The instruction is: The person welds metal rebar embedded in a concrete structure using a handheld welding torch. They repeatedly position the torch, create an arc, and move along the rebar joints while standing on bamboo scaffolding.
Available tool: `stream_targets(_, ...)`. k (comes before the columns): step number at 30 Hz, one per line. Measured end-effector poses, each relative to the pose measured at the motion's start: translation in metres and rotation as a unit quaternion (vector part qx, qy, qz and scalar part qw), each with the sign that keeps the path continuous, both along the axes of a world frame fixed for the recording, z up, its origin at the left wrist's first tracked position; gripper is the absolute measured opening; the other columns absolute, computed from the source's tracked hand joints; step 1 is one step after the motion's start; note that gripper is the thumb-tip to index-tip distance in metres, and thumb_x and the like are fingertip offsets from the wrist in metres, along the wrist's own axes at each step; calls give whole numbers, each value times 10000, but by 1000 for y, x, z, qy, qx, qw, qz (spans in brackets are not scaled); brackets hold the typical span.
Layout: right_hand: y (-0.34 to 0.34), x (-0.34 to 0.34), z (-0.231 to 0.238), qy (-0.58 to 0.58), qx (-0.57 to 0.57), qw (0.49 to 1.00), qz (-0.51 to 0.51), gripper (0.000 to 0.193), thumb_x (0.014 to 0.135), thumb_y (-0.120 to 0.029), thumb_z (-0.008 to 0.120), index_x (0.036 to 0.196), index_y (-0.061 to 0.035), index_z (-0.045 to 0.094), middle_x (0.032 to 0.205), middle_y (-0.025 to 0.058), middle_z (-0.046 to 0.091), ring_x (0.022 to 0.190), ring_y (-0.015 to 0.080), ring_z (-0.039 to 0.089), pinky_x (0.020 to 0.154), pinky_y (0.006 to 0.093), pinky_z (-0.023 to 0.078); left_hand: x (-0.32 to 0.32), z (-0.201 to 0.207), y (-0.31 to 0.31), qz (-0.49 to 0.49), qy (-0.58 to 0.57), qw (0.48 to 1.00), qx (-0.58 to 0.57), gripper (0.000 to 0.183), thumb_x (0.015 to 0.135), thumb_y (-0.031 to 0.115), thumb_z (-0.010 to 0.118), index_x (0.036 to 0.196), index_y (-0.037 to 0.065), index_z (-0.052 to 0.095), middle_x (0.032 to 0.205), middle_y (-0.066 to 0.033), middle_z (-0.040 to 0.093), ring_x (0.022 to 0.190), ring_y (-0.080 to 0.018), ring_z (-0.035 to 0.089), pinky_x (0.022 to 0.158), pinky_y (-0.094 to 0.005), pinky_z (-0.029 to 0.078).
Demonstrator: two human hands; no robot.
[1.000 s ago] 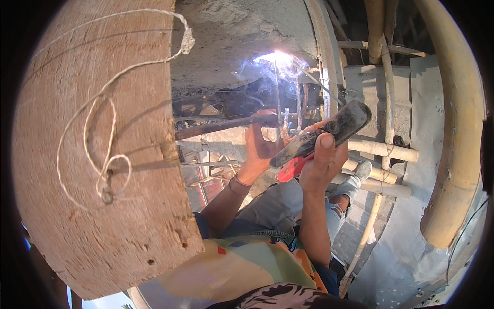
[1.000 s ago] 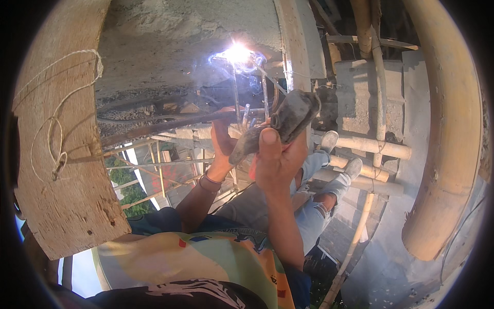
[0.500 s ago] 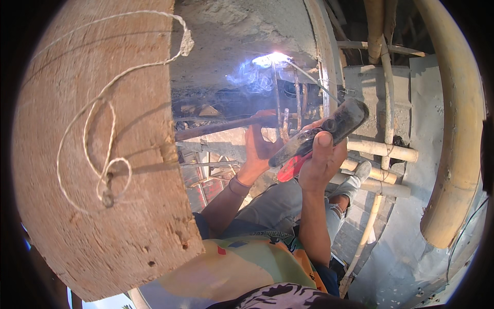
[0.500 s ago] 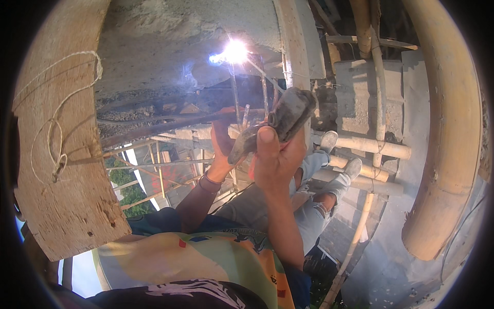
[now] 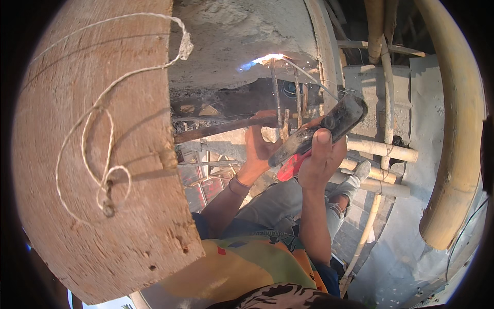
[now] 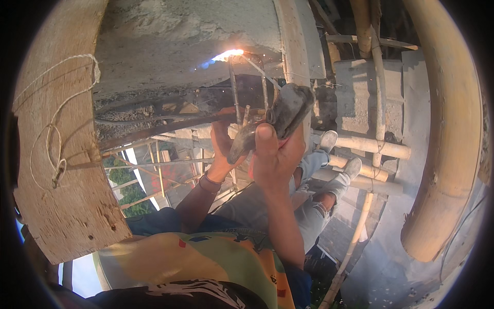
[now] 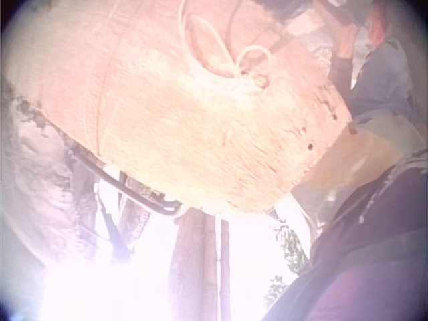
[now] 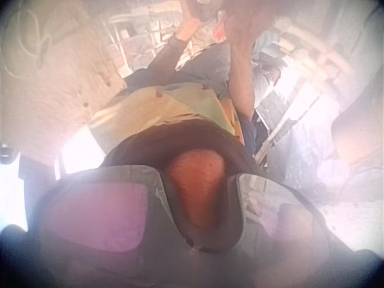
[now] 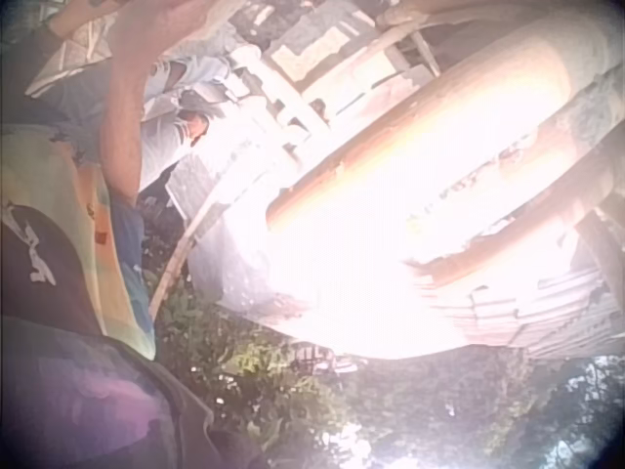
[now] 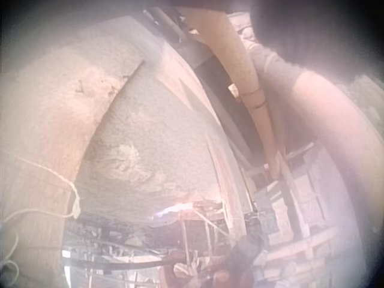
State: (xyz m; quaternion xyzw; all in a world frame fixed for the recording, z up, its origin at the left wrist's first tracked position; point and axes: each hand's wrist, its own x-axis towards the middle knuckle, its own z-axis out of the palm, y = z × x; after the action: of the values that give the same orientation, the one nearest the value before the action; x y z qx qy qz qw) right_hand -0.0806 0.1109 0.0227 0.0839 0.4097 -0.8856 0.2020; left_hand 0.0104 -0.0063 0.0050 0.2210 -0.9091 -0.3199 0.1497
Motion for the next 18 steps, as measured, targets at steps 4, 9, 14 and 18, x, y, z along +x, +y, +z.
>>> stream_targets(4,1,-2,-1,37,46,998,17,493,953,-462,599,1023,26,578,873,85,620,763,129,567,704,273,455,-1,2,0,-6,-1,1000,-6,596,771,110,814,1222,-16,445,1136,-151,602,1042,-250,633,946,-395,497)
stream_targets(9,-1,-2,2,13,30,999,12,526,925,-495,659,1040,12,577,872,25,585,771,90,515,695,251,420,0,2,0,-4,-1,1000,-5,578,781,98,801,1223,-15,446,1127,-153,605,1037,-254,633,934,-402,501)
stream_targets(14,1,-1,5,-16,13,1000,18,560,896,-519,705,1051,1,569,860,6,569,749,68,498,663,232,410,-1,3,1,-2,-2,1000,-12,570,774,84,810,1222,-10,469,1121,-149,616,1031,-239,634,925,-388,504)
stream_targets(18,12,3,12,-6,40,999,33,553,920,-522,641,1034,13,568,855,60,594,734,120,552,664,256,448,-5,7,6,21,16,1000,-14,546,703,45,845,1149,4,532,1072,-127,638,835,-218,610,752,-344,514)
